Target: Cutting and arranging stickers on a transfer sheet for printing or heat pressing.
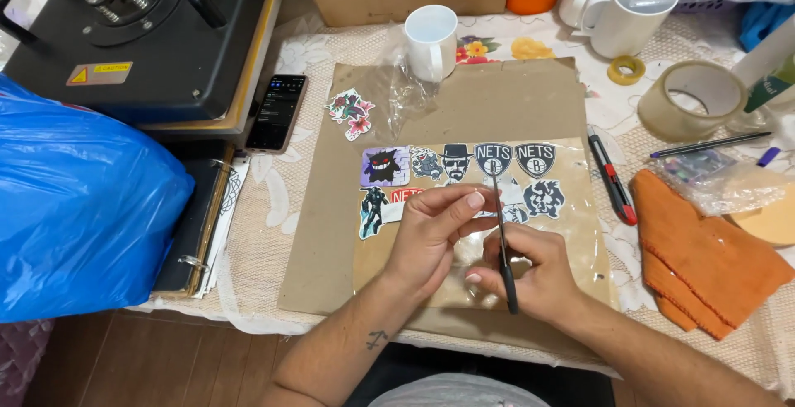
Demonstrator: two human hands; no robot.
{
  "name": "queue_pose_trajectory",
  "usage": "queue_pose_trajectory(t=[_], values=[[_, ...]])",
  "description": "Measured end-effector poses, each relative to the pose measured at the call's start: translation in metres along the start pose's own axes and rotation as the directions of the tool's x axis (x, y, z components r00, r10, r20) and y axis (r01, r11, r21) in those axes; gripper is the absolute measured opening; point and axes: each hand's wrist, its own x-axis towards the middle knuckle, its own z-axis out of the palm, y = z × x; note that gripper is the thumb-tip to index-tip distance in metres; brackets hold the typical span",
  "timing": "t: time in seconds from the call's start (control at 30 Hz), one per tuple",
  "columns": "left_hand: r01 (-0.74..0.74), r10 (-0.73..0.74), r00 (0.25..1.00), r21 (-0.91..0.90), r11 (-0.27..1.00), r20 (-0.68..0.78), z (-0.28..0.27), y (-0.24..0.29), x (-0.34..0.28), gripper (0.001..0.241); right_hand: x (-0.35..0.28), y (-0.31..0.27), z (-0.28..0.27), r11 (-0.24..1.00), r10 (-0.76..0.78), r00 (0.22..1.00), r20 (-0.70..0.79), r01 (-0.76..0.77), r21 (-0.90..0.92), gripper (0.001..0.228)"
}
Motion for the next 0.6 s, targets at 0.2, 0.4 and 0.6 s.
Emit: queue_pose_trajectory(t=[0.2,0.4,0.6], values=[[0.008,-0.008,1.0,0.004,1.0,-0.017,-0.0068,-0.0086,0.0061,0.016,0.0016,-0.0016,0.0015,1.0,0.028,0.999,-0.014,-0.028,-0.006,0.03],[0.03,-0.03,0.999,-0.002,1.0,-0.04,-0.0048,-0.0067,0.0081,0.018,0.0002,0.0035,0.0009,0.994,0.066,0.997,-0.032,-0.069,-0.079,0.027],[0.031,-0.03,0.998,0.008,0.999,-0.06,-0.0089,-0.0085,0.0111,0.02,0.0009,0.0035,0.0011,0.986,0.086,0.995,-0.057,-0.093,-0.141,0.027]])
